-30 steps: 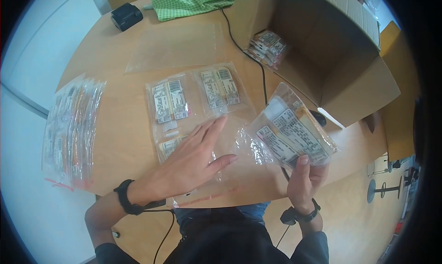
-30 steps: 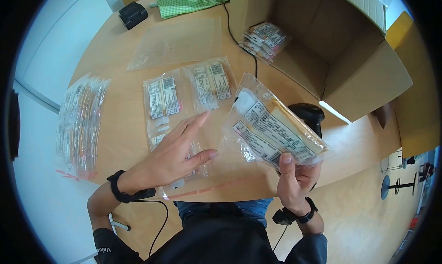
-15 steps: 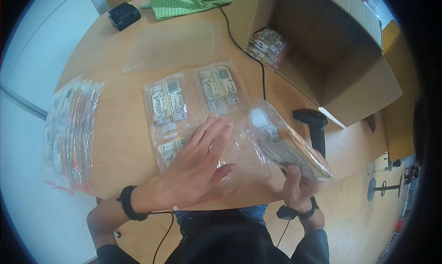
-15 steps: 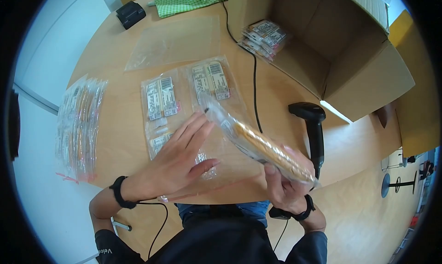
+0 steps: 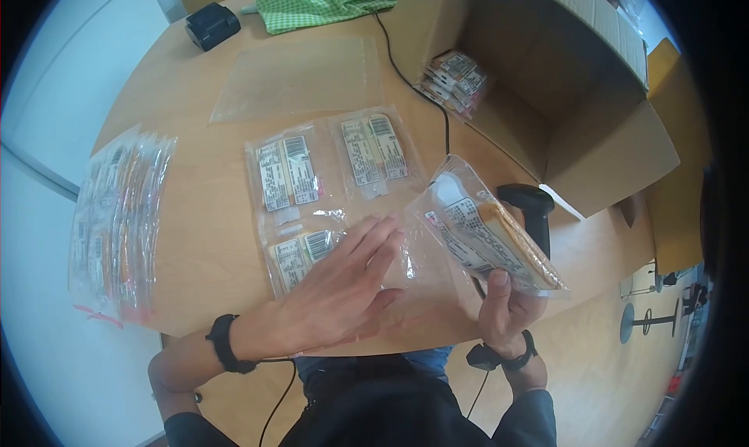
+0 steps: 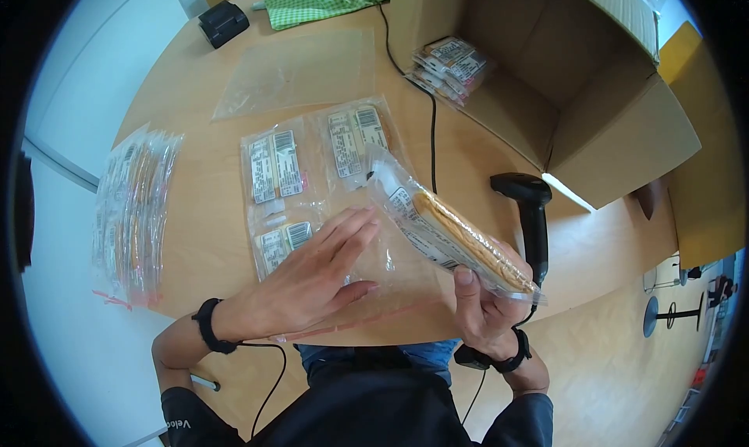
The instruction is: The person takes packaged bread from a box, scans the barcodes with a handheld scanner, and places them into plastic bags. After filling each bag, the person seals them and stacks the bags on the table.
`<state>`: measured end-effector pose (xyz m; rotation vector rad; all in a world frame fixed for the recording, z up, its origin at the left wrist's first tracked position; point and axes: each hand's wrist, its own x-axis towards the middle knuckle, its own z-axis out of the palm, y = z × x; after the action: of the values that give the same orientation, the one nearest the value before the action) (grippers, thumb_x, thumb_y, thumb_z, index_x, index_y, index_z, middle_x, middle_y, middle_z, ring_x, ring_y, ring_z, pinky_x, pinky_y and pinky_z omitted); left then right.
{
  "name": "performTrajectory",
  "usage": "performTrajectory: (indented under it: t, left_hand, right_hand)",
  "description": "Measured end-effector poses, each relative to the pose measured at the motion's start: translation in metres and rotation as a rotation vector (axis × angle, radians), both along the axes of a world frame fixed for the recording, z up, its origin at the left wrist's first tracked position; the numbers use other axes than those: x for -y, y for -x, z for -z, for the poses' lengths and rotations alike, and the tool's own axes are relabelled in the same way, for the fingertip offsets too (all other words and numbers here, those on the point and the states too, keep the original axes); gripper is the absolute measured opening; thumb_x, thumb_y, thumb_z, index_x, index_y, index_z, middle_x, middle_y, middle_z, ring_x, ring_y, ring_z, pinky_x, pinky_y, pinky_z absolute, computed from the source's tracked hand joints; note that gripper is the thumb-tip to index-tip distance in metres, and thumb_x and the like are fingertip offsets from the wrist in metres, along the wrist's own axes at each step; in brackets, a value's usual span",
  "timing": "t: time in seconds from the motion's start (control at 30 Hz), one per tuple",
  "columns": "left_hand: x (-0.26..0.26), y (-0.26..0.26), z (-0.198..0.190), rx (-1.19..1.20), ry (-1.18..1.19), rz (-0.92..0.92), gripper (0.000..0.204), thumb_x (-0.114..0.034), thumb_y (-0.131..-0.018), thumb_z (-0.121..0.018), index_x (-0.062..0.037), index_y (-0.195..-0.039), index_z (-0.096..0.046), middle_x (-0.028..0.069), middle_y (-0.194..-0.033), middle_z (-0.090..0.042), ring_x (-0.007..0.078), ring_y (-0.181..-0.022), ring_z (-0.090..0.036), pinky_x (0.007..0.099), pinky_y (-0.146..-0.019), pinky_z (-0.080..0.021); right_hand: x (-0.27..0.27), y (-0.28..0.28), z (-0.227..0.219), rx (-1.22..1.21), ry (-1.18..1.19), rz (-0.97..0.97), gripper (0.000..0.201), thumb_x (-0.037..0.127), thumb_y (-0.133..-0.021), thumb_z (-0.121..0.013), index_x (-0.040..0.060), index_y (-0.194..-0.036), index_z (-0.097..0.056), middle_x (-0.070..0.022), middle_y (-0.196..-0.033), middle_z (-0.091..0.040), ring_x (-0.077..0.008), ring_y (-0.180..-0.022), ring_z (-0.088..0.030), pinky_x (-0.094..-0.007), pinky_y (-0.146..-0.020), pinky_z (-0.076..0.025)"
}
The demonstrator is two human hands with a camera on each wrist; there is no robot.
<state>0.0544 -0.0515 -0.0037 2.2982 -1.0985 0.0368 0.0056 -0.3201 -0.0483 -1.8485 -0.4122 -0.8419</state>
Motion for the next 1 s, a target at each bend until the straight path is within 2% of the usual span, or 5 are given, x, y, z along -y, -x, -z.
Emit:
performTrajectory:
  t: [0.3,0.47,0.57,0.67,1.0]
  left_hand:
    - [0.009,0.02,-0.006,-0.073,-0.015,0.076,0.074,-0.028,-0.097,-0.071,0.0053,-0.152,-0.032,0.0278,-0.148,-0.043,0.0465,-0.14,-0.043,0.0533,-0.116,-0.038]
    - [-0.009,0.032,-0.031,-1.137,0.683,0.22,0.067,-0.034,-0.108,-0.057,0.0039,-0.156,-0.031,0.0199,-0.156,-0.041,0.0329,-0.146,-0.042,0.0471,-0.121,-0.035]
    - [-0.01,0.044,-0.027,-1.263,0.976,0.235,0.061,-0.034,-0.11,-0.051,0.0035,-0.155,-0.034,0.0157,-0.157,-0.042,0.0243,-0.147,-0.04,0.0417,-0.119,-0.037]
    - [0.005,0.049,-0.04,-1.126,0.84,-0.009,0.05,-0.035,-0.111,-0.05,0.0071,-0.138,-0.052,0.0148,-0.133,-0.061,0.0168,-0.122,-0.06,0.0307,-0.1,-0.05]
    - [-0.006,0.037,-0.045,-1.116,0.826,-0.253,0.04,-0.03,-0.109,-0.056,0.0068,-0.117,-0.068,0.0038,-0.098,-0.071,0.0048,-0.089,-0.063,0.0245,-0.074,-0.052]
  right_hand:
    - [0.0,0.004,-0.023,-0.005,0.19,0.015,0.038,0.007,-0.098,-0.07,-0.0071,-0.131,-0.059,-0.0242,-0.125,-0.067,-0.0279,-0.1,-0.071,-0.0348,-0.086,-0.055]
    - [-0.017,-0.005,-0.045,0.152,0.331,-0.232,0.033,0.01,-0.089,-0.076,0.009,-0.121,-0.068,-0.0237,-0.125,-0.071,-0.0397,-0.112,-0.073,-0.0396,-0.078,-0.06]
    - [-0.027,-0.008,-0.051,0.23,0.566,-0.183,0.032,0.014,-0.087,-0.076,0.0094,-0.119,-0.069,-0.0193,-0.125,-0.072,-0.0387,-0.113,-0.072,-0.0379,-0.08,-0.06]
    - [-0.031,-0.008,-0.051,0.216,0.63,-0.221,0.036,0.016,-0.086,-0.076,0.0116,-0.121,-0.07,-0.0159,-0.13,-0.07,-0.0368,-0.117,-0.07,-0.0364,-0.084,-0.059]
    - [-0.024,-0.003,-0.048,0.13,0.792,-0.378,0.055,0.034,-0.087,-0.082,0.0168,-0.137,-0.066,-0.0127,-0.145,-0.062,-0.0369,-0.137,-0.055,-0.0486,-0.112,-0.044]
